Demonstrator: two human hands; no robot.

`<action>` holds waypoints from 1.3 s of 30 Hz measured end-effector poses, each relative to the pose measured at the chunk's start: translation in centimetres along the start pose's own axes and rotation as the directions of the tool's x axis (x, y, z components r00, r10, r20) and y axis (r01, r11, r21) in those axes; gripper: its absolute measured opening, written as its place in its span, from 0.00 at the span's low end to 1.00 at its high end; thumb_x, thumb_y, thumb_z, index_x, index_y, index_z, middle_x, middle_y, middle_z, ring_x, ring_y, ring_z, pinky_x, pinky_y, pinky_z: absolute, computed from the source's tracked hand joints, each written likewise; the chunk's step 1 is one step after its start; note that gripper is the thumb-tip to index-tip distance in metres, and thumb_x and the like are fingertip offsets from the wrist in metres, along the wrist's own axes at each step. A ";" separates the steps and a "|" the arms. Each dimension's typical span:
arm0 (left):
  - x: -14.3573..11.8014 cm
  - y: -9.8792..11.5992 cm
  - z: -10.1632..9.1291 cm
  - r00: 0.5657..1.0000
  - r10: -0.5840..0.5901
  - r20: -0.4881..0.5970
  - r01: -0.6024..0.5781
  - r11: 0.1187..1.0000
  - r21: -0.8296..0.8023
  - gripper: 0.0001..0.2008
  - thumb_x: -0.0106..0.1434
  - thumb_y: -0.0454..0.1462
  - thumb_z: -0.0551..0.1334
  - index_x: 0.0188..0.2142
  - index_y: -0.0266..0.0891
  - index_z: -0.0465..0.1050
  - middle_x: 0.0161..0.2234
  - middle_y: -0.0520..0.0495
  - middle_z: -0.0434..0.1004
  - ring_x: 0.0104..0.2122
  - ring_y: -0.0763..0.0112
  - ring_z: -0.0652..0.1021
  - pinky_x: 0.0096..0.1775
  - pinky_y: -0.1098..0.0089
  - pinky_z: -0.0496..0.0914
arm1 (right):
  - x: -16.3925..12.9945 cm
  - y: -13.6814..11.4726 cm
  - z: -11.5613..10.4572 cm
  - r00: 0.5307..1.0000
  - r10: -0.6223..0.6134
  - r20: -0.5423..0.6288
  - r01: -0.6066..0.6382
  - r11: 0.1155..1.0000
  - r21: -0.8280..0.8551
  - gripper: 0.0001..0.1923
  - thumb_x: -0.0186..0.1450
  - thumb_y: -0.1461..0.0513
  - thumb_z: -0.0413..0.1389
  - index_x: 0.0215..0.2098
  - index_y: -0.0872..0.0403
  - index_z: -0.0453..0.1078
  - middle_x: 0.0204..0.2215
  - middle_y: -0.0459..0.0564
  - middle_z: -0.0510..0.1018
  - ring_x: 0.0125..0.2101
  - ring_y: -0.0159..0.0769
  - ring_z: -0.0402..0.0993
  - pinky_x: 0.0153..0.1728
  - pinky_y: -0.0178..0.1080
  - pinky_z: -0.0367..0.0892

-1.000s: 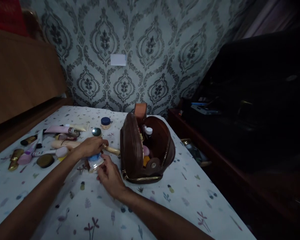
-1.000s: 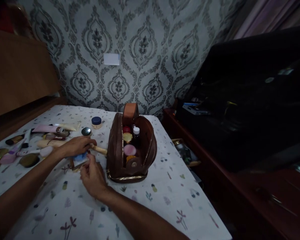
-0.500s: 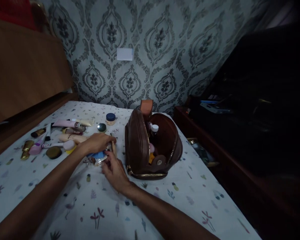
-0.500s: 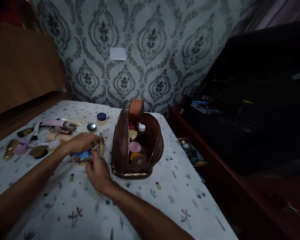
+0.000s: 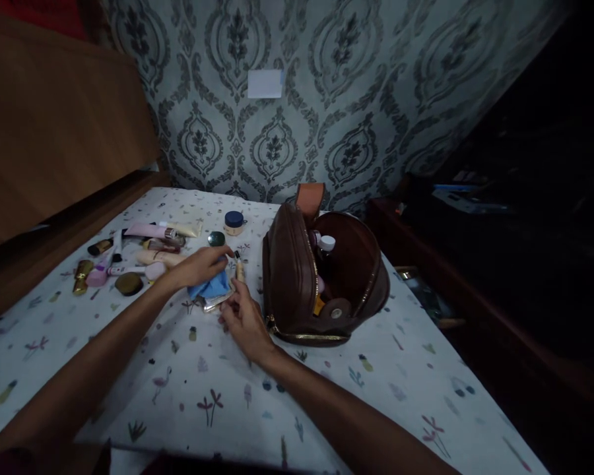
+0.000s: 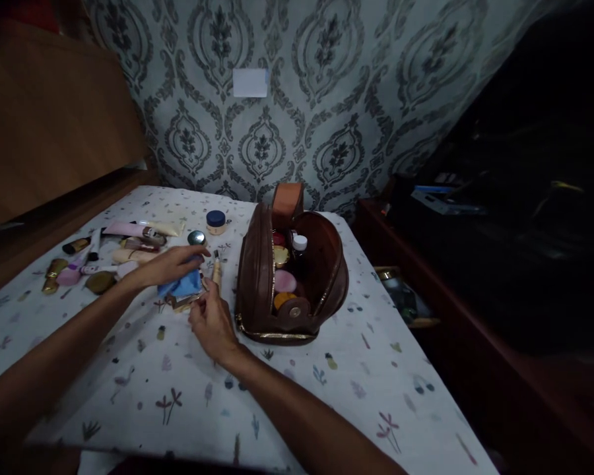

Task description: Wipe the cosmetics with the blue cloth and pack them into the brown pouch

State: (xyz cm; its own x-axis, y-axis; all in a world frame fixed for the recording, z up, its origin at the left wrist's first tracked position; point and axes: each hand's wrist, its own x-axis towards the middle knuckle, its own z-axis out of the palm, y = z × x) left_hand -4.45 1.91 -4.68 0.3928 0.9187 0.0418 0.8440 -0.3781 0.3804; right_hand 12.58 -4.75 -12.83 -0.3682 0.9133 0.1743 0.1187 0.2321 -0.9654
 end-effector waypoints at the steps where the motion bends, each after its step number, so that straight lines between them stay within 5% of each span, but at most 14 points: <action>1: -0.5 0.2 0.8 1.000 0.010 -0.008 -0.010 1.000 0.016 0.19 0.68 0.42 0.50 0.53 0.38 0.69 0.48 0.42 0.78 0.48 0.59 0.77 0.50 0.63 0.69 | 0.1 0.0 0.0 1.000 0.014 -0.002 -0.014 0.999 0.030 0.28 0.66 0.62 0.50 0.63 0.55 0.52 0.30 0.43 0.73 0.24 0.30 0.71 0.25 0.33 0.67; 6: -2.9 1.5 3.4 0.998 -0.002 -0.070 0.013 0.988 0.153 0.20 0.71 0.46 0.50 0.52 0.38 0.70 0.46 0.38 0.76 0.48 0.53 0.75 0.51 0.57 0.68 | 0.4 0.0 0.1 0.998 0.053 0.020 -0.055 0.994 0.097 0.30 0.65 0.62 0.50 0.64 0.54 0.50 0.26 0.40 0.71 0.20 0.30 0.70 0.22 0.33 0.66; 16: -2.7 1.0 4.3 0.971 -0.074 -0.228 0.106 0.985 0.134 0.18 0.70 0.45 0.49 0.46 0.39 0.72 0.41 0.41 0.77 0.43 0.54 0.77 0.44 0.59 0.70 | 0.1 0.2 0.2 1.000 0.026 0.005 -0.026 0.998 0.055 0.29 0.65 0.63 0.50 0.64 0.54 0.53 0.26 0.41 0.72 0.20 0.29 0.69 0.23 0.32 0.67; 21: -1.7 0.9 3.2 0.976 -0.077 -0.205 0.120 0.972 0.203 0.15 0.68 0.39 0.50 0.47 0.40 0.72 0.44 0.41 0.77 0.44 0.56 0.77 0.44 0.62 0.70 | 0.3 0.0 0.0 0.998 0.016 -0.055 -0.014 0.999 0.043 0.26 0.64 0.64 0.49 0.61 0.55 0.58 0.25 0.41 0.71 0.20 0.30 0.68 0.23 0.32 0.64; 25: 0.6 1.1 1.3 0.981 -0.109 -0.157 0.153 0.941 0.302 0.20 0.66 0.34 0.50 0.55 0.44 0.69 0.50 0.43 0.76 0.46 0.58 0.78 0.43 0.64 0.69 | 0.2 -0.6 -0.3 0.973 -0.124 -0.194 0.101 0.987 -0.127 0.17 0.65 0.63 0.48 0.52 0.55 0.67 0.27 0.43 0.69 0.26 0.32 0.68 0.29 0.34 0.65; 31: 2.0 1.6 0.6 0.984 -0.153 -0.090 0.175 0.914 0.365 0.18 0.69 0.40 0.48 0.49 0.42 0.73 0.41 0.41 0.81 0.42 0.54 0.80 0.38 0.64 0.69 | -0.2 -1.3 -0.5 0.944 -0.248 -0.219 0.197 0.953 -0.231 0.15 0.65 0.65 0.48 0.49 0.56 0.67 0.33 0.48 0.71 0.31 0.35 0.69 0.35 0.36 0.67; 34: 0.6 1.1 0.7 0.980 -0.163 -0.114 0.194 0.912 0.361 0.20 0.71 0.45 0.47 0.41 0.41 0.75 0.37 0.40 0.81 0.39 0.54 0.80 0.37 0.65 0.68 | -0.5 -1.6 -0.6 0.955 -0.238 -0.177 0.180 0.939 -0.292 0.16 0.66 0.65 0.47 0.51 0.58 0.67 0.37 0.52 0.72 0.35 0.37 0.71 0.39 0.39 0.70; 39: -2.8 -0.1 1.2 0.985 -0.107 -0.134 0.133 0.971 0.199 0.19 0.70 0.46 0.48 0.44 0.42 0.75 0.42 0.43 0.81 0.42 0.56 0.79 0.42 0.64 0.69 | -1.1 -2.8 -0.2 0.993 -0.121 0.018 0.111 0.828 -0.549 0.22 0.67 0.61 0.51 0.59 0.56 0.62 0.53 0.60 0.68 0.49 0.46 0.72 0.48 0.49 0.71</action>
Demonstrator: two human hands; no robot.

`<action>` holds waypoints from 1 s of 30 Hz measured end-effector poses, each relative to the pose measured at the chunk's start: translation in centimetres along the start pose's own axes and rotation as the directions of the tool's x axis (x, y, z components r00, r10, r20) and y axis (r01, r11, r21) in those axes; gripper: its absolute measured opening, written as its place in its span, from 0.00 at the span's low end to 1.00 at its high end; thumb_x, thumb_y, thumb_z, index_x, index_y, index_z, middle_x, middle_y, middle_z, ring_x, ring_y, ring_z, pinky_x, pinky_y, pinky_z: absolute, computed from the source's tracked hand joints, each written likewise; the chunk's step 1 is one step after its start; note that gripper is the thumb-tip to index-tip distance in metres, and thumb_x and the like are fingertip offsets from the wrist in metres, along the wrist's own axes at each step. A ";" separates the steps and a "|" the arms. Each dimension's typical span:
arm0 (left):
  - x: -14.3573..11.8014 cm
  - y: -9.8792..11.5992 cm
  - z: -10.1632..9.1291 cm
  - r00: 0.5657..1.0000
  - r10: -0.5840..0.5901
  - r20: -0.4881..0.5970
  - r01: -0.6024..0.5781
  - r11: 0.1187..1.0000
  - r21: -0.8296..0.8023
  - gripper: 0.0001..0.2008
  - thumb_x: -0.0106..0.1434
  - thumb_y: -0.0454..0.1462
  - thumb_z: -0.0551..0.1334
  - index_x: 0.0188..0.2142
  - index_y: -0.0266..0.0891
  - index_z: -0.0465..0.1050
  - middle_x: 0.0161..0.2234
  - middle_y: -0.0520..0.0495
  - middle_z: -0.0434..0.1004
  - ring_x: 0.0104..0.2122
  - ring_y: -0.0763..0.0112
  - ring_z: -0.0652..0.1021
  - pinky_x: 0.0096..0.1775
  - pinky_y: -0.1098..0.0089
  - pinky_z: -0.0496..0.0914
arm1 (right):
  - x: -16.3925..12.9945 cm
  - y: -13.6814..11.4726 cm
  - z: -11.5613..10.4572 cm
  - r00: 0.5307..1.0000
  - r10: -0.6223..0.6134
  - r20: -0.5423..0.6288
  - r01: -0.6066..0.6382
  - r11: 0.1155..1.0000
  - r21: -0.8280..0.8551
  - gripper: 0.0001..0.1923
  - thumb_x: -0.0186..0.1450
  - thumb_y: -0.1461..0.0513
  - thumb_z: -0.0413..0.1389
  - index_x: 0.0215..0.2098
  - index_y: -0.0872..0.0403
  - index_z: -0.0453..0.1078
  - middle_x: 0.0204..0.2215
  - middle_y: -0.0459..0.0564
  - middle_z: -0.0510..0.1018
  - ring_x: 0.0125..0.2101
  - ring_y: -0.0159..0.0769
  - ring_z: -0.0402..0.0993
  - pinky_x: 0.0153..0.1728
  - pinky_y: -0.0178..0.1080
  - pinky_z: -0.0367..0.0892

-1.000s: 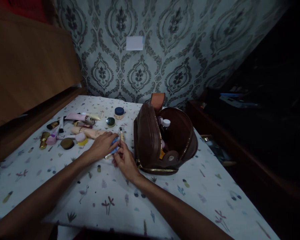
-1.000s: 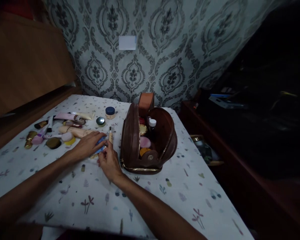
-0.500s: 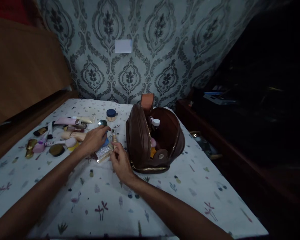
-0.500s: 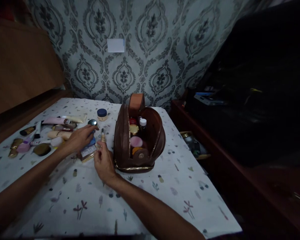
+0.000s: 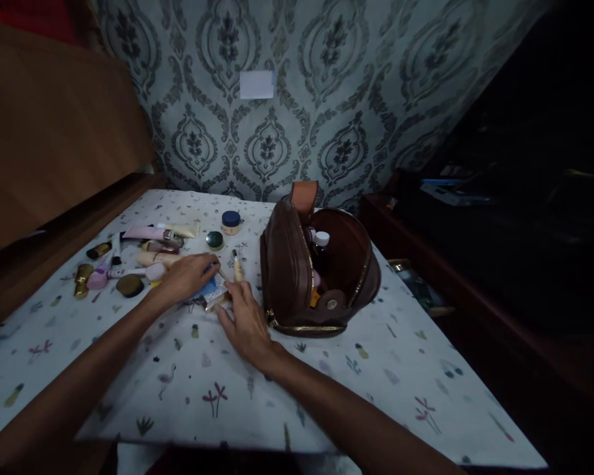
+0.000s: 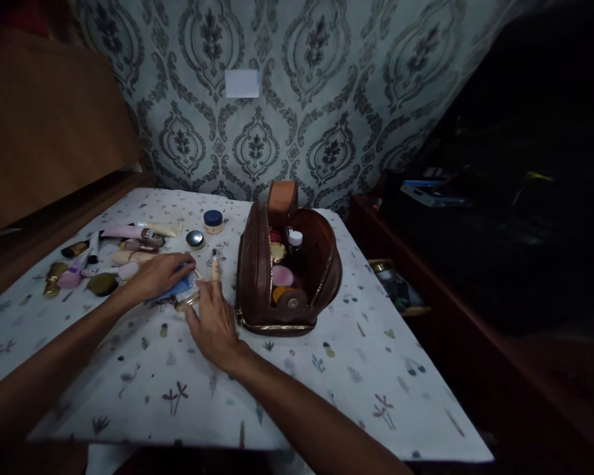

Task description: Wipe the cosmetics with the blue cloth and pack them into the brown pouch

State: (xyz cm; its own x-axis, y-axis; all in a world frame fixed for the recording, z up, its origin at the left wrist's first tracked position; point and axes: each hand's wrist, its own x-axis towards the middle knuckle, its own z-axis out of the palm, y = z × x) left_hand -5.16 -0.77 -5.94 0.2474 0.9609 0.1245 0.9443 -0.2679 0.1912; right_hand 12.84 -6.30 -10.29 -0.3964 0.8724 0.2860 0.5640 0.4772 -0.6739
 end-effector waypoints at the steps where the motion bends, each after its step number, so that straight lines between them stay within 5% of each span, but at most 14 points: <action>1: -0.6 -0.1 0.1 1.000 0.009 0.009 -0.009 0.999 -0.041 0.19 0.70 0.47 0.48 0.45 0.42 0.74 0.43 0.43 0.81 0.43 0.56 0.79 0.43 0.64 0.69 | -0.1 -0.3 0.0 0.999 0.012 0.040 -0.009 0.998 -0.057 0.24 0.67 0.59 0.53 0.61 0.56 0.60 0.56 0.61 0.66 0.51 0.48 0.72 0.49 0.51 0.71; 9: -2.8 0.6 1.2 0.997 -0.047 -0.055 0.040 0.992 -0.117 0.19 0.71 0.46 0.48 0.48 0.39 0.71 0.46 0.40 0.79 0.47 0.55 0.77 0.47 0.60 0.70 | 0.3 -2.4 0.5 0.974 0.141 0.177 -0.090 0.959 -0.270 0.34 0.65 0.54 0.60 0.65 0.54 0.55 0.67 0.67 0.54 0.59 0.57 0.67 0.53 0.57 0.69; 15: -3.0 -0.3 2.0 0.989 -0.070 -0.131 0.044 0.981 -0.191 0.15 0.69 0.43 0.51 0.44 0.41 0.73 0.43 0.43 0.81 0.45 0.55 0.79 0.46 0.61 0.70 | 0.9 -2.6 0.6 0.973 0.139 0.183 -0.072 0.940 -0.333 0.28 0.66 0.56 0.58 0.62 0.55 0.60 0.63 0.67 0.60 0.54 0.55 0.72 0.51 0.55 0.70; 25: -2.8 -1.5 2.0 0.977 -0.095 -0.190 -0.014 0.865 -0.502 0.14 0.66 0.44 0.53 0.37 0.39 0.74 0.36 0.48 0.81 0.38 0.62 0.79 0.43 0.66 0.71 | 0.4 -0.5 0.5 0.998 0.008 0.060 0.000 0.990 -0.138 0.28 0.60 0.58 0.60 0.59 0.53 0.66 0.54 0.58 0.70 0.45 0.46 0.76 0.48 0.48 0.72; 30: -2.8 -2.1 1.8 0.979 -0.129 -0.159 0.075 0.948 -0.311 0.14 0.68 0.42 0.52 0.39 0.40 0.74 0.36 0.48 0.81 0.37 0.62 0.79 0.41 0.66 0.71 | 0.2 0.0 0.7 0.999 -0.033 0.018 0.034 0.998 -0.059 0.25 0.59 0.59 0.60 0.55 0.53 0.68 0.52 0.56 0.72 0.41 0.42 0.77 0.46 0.45 0.73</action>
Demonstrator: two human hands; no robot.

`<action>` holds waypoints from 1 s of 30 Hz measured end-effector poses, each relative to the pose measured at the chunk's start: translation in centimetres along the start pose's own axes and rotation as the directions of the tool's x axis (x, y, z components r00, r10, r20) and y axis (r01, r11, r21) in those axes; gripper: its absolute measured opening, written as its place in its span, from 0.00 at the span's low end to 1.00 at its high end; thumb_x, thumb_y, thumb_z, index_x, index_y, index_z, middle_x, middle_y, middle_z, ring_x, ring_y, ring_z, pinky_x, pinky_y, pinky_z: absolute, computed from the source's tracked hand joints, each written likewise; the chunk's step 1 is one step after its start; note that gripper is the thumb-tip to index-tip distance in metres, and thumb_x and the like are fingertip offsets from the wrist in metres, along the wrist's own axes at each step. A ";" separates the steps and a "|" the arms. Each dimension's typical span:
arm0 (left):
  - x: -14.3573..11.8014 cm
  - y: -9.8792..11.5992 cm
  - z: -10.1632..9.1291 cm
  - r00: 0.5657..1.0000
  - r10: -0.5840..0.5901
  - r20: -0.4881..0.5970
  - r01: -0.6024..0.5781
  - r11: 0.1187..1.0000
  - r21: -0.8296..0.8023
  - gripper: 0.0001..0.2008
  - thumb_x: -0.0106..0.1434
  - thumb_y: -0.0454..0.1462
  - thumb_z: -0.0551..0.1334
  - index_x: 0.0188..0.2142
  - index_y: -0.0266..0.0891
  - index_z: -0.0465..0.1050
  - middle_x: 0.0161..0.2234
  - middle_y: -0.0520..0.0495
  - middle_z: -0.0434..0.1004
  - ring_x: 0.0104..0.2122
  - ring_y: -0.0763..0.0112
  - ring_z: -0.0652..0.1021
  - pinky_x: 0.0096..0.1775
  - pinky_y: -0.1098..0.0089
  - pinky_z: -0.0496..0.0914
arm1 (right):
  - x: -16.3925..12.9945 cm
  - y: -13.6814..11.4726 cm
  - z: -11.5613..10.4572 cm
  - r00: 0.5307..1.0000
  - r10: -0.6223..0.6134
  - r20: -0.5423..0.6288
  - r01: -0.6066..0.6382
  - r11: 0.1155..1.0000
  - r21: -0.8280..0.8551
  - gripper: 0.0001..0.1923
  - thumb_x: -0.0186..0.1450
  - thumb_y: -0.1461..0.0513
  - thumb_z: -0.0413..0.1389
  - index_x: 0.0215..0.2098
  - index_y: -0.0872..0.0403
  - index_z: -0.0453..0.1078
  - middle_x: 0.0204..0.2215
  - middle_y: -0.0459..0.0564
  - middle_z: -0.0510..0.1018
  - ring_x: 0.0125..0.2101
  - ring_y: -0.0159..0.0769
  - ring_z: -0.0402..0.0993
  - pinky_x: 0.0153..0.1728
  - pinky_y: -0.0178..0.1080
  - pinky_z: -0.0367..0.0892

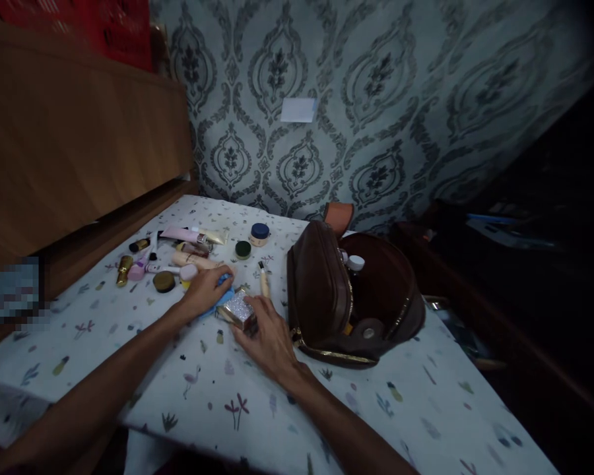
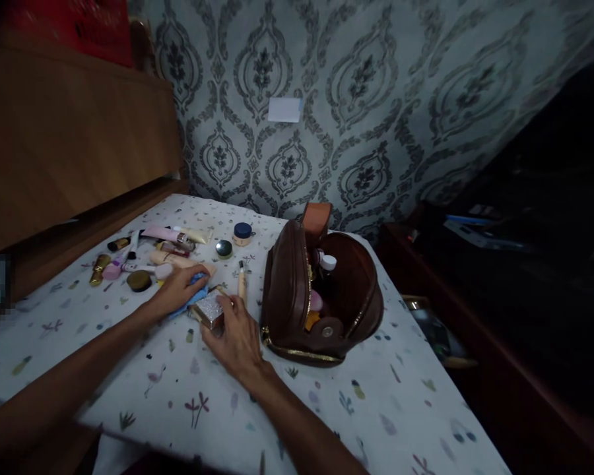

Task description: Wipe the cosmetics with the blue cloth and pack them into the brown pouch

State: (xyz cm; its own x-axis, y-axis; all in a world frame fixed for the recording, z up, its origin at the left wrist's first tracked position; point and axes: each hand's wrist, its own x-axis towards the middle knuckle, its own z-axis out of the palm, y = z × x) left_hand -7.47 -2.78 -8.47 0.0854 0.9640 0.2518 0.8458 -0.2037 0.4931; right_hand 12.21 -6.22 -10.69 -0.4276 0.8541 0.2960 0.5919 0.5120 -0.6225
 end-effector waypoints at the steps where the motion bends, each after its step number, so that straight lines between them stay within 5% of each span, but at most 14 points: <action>1: 0.0 -0.1 -0.1 1.000 -0.008 0.004 0.007 0.999 0.049 0.13 0.68 0.42 0.52 0.39 0.40 0.74 0.35 0.47 0.81 0.37 0.61 0.79 0.41 0.66 0.71 | 0.0 0.0 0.0 1.000 -0.002 -0.007 0.002 1.000 -0.009 0.25 0.59 0.59 0.60 0.55 0.52 0.68 0.53 0.56 0.72 0.43 0.43 0.77 0.46 0.45 0.73; 10: 0.1 -1.1 0.4 0.999 0.042 0.000 -0.041 0.971 0.237 0.13 0.69 0.37 0.52 0.45 0.40 0.74 0.47 0.40 0.79 0.49 0.56 0.77 0.48 0.59 0.71 | -0.1 0.6 0.4 0.996 -0.067 -0.063 0.068 0.998 0.008 0.23 0.58 0.60 0.59 0.53 0.52 0.68 0.48 0.53 0.75 0.37 0.39 0.77 0.41 0.43 0.74; 17: 1.3 -3.4 -0.7 0.989 0.140 0.052 -0.149 0.942 0.300 0.11 0.67 0.35 0.55 0.43 0.41 0.75 0.47 0.40 0.79 0.48 0.58 0.78 0.50 0.61 0.70 | -0.2 0.7 0.3 0.997 -0.067 -0.043 0.069 0.996 0.062 0.23 0.59 0.62 0.59 0.53 0.51 0.67 0.46 0.53 0.75 0.33 0.37 0.77 0.38 0.42 0.74; 24: 2.7 -6.0 -1.9 0.988 0.144 0.048 -0.152 0.924 0.352 0.14 0.66 0.36 0.55 0.49 0.43 0.75 0.47 0.42 0.80 0.48 0.60 0.78 0.50 0.62 0.70 | -0.1 0.6 0.1 0.997 -0.061 -0.050 0.063 0.997 0.034 0.22 0.58 0.61 0.60 0.51 0.53 0.68 0.46 0.54 0.75 0.35 0.39 0.78 0.40 0.43 0.75; 30: 3.9 -7.6 -3.0 0.994 0.108 0.020 -0.107 0.916 0.387 0.13 0.66 0.37 0.54 0.42 0.39 0.77 0.45 0.40 0.80 0.46 0.59 0.78 0.47 0.64 0.71 | -0.1 0.6 0.1 0.999 -0.045 -0.023 0.046 0.996 0.072 0.21 0.59 0.61 0.59 0.52 0.53 0.68 0.47 0.54 0.75 0.35 0.39 0.78 0.42 0.44 0.75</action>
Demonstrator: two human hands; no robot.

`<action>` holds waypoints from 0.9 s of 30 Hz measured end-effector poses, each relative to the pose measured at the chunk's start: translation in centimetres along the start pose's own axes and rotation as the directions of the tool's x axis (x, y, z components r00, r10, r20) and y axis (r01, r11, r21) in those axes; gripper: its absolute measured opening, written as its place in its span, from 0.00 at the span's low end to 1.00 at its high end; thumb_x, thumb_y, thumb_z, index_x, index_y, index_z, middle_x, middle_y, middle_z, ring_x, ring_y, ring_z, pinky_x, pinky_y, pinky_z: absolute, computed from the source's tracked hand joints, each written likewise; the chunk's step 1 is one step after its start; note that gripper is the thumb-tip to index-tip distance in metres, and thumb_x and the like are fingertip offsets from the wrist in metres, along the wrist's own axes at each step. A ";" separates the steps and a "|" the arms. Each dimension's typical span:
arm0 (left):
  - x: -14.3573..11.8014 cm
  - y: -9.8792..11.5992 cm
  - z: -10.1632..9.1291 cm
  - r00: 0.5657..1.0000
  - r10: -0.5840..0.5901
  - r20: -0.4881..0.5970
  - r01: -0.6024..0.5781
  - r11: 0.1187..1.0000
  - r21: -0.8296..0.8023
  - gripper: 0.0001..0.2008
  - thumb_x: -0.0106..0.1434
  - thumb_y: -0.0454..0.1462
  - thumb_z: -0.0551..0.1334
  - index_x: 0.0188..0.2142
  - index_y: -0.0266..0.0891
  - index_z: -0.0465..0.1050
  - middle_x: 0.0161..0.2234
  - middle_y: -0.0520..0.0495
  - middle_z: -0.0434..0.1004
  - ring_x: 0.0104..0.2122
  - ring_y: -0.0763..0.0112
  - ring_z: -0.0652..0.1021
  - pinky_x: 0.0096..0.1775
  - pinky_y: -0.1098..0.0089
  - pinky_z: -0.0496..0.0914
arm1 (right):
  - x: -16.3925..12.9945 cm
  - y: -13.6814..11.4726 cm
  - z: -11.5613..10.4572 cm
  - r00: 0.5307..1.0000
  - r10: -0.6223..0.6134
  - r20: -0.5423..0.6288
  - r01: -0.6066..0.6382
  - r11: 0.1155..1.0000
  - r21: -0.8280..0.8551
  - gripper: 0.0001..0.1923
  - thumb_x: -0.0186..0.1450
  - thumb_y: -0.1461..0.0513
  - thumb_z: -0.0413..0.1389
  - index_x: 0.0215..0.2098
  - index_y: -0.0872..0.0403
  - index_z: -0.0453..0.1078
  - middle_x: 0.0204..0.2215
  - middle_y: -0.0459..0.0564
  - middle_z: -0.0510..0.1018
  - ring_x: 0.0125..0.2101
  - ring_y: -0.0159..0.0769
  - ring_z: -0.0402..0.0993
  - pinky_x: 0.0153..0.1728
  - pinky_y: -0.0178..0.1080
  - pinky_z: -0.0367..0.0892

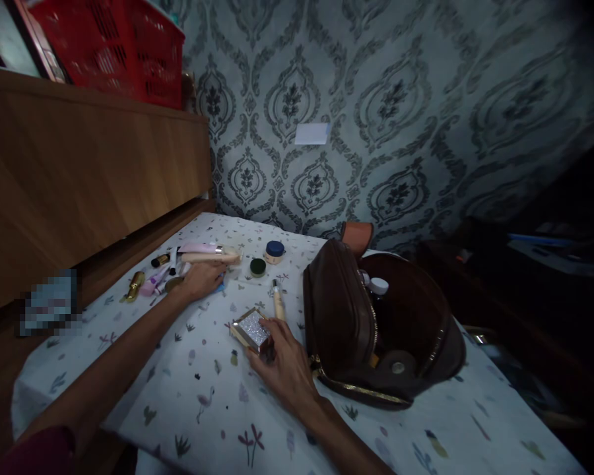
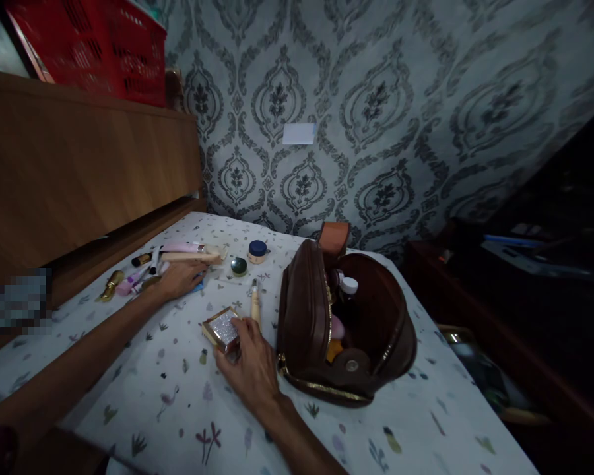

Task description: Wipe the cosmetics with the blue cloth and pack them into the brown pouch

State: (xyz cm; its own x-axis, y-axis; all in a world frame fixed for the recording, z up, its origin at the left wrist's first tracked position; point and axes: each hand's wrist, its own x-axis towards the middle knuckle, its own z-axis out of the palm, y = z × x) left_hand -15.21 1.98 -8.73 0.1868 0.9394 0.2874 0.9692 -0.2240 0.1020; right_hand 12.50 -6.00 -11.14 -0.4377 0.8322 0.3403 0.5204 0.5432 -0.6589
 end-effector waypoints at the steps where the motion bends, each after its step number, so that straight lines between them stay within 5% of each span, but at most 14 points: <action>1: 0.1 -0.2 -0.1 1.000 -0.006 -0.004 0.006 1.000 0.000 0.13 0.67 0.37 0.54 0.43 0.39 0.77 0.45 0.40 0.81 0.46 0.60 0.78 0.48 0.65 0.70 | 0.0 0.0 0.0 1.000 0.003 0.000 -0.003 1.000 0.002 0.22 0.59 0.61 0.59 0.52 0.53 0.68 0.47 0.54 0.75 0.35 0.39 0.78 0.42 0.44 0.75; 9: 1.9 -1.6 -2.0 0.994 -0.103 -0.030 0.104 0.993 0.058 0.19 0.71 0.41 0.48 0.54 0.41 0.71 0.50 0.43 0.76 0.50 0.62 0.76 0.50 0.66 0.68 | 0.0 0.3 0.0 1.000 -0.006 0.004 0.006 1.000 -0.011 0.22 0.59 0.61 0.59 0.52 0.53 0.69 0.50 0.57 0.75 0.41 0.43 0.79 0.46 0.46 0.76; 13: 4.6 -4.1 -3.3 0.980 -0.191 0.057 0.180 0.971 0.156 0.19 0.65 0.43 0.57 0.54 0.46 0.72 0.48 0.41 0.72 0.47 0.55 0.75 0.43 0.64 0.69 | 0.0 0.7 0.0 1.000 -0.012 -0.008 0.012 1.000 -0.019 0.23 0.58 0.61 0.60 0.52 0.53 0.70 0.53 0.59 0.74 0.48 0.48 0.78 0.48 0.48 0.75; 18: 7.3 -7.1 -4.1 0.957 -0.191 0.219 0.134 0.959 0.250 0.30 0.57 0.46 0.66 0.60 0.54 0.68 0.49 0.41 0.70 0.50 0.50 0.70 0.45 0.63 0.67 | -0.1 1.4 0.3 0.999 -0.043 -0.019 0.043 0.999 -0.004 0.24 0.58 0.61 0.60 0.53 0.51 0.70 0.55 0.58 0.74 0.47 0.47 0.79 0.45 0.47 0.77; 27: 8.1 -9.7 -5.2 0.936 -0.175 0.305 0.081 0.951 0.298 0.23 0.68 0.45 0.56 0.62 0.56 0.66 0.51 0.44 0.73 0.52 0.55 0.71 0.48 0.64 0.66 | -0.3 2.1 0.9 0.999 -0.026 -0.046 0.024 0.999 -0.028 0.26 0.57 0.60 0.61 0.55 0.51 0.70 0.56 0.59 0.74 0.51 0.50 0.77 0.49 0.49 0.76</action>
State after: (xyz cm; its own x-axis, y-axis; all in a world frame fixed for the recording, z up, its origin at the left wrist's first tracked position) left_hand -23.91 10.44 -2.46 0.0542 0.9978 -0.0393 0.9847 -0.0599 -0.1636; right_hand 13.08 -5.19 -13.23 -0.4165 0.8223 0.3876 0.5296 0.5661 -0.6317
